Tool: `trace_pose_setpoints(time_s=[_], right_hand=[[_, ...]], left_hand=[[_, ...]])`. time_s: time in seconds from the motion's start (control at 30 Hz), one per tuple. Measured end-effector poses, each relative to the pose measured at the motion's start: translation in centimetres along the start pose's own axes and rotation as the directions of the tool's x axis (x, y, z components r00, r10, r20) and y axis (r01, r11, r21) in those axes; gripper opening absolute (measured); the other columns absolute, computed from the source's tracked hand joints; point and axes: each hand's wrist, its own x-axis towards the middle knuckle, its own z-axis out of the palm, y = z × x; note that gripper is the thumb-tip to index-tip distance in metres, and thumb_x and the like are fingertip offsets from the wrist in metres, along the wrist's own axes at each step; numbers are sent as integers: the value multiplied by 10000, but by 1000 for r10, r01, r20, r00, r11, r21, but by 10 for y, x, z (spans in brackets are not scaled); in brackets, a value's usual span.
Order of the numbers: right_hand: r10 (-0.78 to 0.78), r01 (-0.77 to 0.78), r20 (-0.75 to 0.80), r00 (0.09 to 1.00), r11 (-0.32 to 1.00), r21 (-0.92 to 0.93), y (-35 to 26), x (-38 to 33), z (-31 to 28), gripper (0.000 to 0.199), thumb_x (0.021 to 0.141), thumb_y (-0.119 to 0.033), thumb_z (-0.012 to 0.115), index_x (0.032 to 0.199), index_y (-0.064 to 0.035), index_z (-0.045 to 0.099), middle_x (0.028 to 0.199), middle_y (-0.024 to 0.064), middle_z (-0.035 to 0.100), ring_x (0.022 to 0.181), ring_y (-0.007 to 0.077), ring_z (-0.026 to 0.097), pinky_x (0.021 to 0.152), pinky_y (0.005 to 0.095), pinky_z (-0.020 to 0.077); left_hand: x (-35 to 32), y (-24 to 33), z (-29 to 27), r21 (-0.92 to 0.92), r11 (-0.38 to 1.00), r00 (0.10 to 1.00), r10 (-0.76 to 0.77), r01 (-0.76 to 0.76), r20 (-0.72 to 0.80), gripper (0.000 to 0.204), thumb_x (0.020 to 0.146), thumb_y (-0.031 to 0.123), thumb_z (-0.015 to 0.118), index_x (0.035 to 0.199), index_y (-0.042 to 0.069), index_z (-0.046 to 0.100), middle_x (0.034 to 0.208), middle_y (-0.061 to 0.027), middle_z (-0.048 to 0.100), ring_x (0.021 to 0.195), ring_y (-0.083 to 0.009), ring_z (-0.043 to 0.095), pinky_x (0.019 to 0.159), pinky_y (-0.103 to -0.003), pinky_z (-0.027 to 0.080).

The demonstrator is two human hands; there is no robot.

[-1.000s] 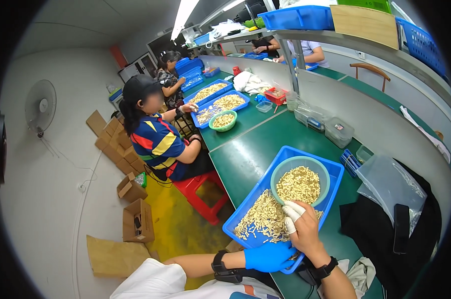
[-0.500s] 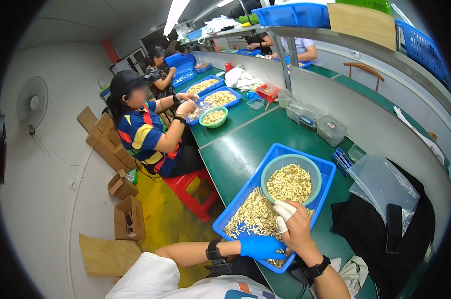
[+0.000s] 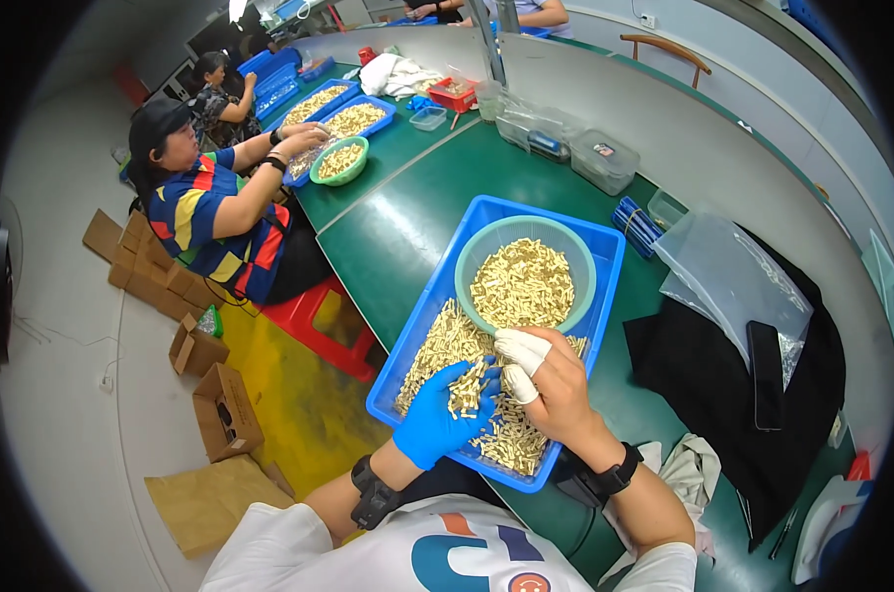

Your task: The person picks up small metal components from a blue tray by hand, places them into a small green bowl, and then transfers the components from the bowl into blue plastic containers. After filling the containers, the person sets them aside on the green work surface.

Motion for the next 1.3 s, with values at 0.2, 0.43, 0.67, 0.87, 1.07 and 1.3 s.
trace_pose_setpoints(time_s=[0.2,0.43,0.67,0.87,1.07,1.3], right_hand=[[-104,115,206,973,992,-43,0,3,0,247,885,-164,571,1057,-5,652,1116,141,648,1031,328,602,850,416,494],[-92,138,348,933,984,-112,-4,1,4,288,854,-270,630,1059,-73,677,1152,68,644,1115,304,569,961,510,413],[-136,200,512,848,977,-73,-13,7,3,363,766,-293,717,1107,-173,678,1127,0,656,1203,283,524,1061,565,304],[-149,204,597,788,979,-26,-16,12,3,395,775,-359,706,1138,-206,668,1154,-31,649,1252,267,495,1084,566,273],[-174,213,566,806,977,-1,-9,6,6,409,854,-454,596,1125,-156,663,1147,13,652,1198,299,531,1058,563,314],[-9,51,392,920,994,-97,-14,-1,11,516,961,-471,415,1061,-21,647,1104,132,646,1067,373,580,985,556,393]], left_hand=[[-6,-9,18,-15,975,972,220,-222,-80,436,997,265,375,1355,25,439,1299,-147,528,1164,-269,526,1023,-430,405],[-7,-10,26,1,972,972,236,-236,24,529,1003,330,314,1437,28,342,1378,-145,470,1224,-276,494,1083,-421,353],[-5,-8,15,-81,985,987,156,-151,50,509,998,345,323,1405,49,395,1387,-158,460,1244,-309,481,1071,-480,360],[0,-14,12,-231,971,994,76,-57,76,505,998,347,336,1399,47,400,1373,-153,470,1254,-309,474,1072,-468,374],[4,-16,6,-105,976,980,195,-191,36,481,1000,311,360,1395,39,401,1346,-144,494,1228,-278,497,1052,-422,405],[12,-32,-4,487,702,839,526,-520,139,410,978,145,453,1368,22,430,1301,-114,527,1181,-204,520,985,-331,464]])
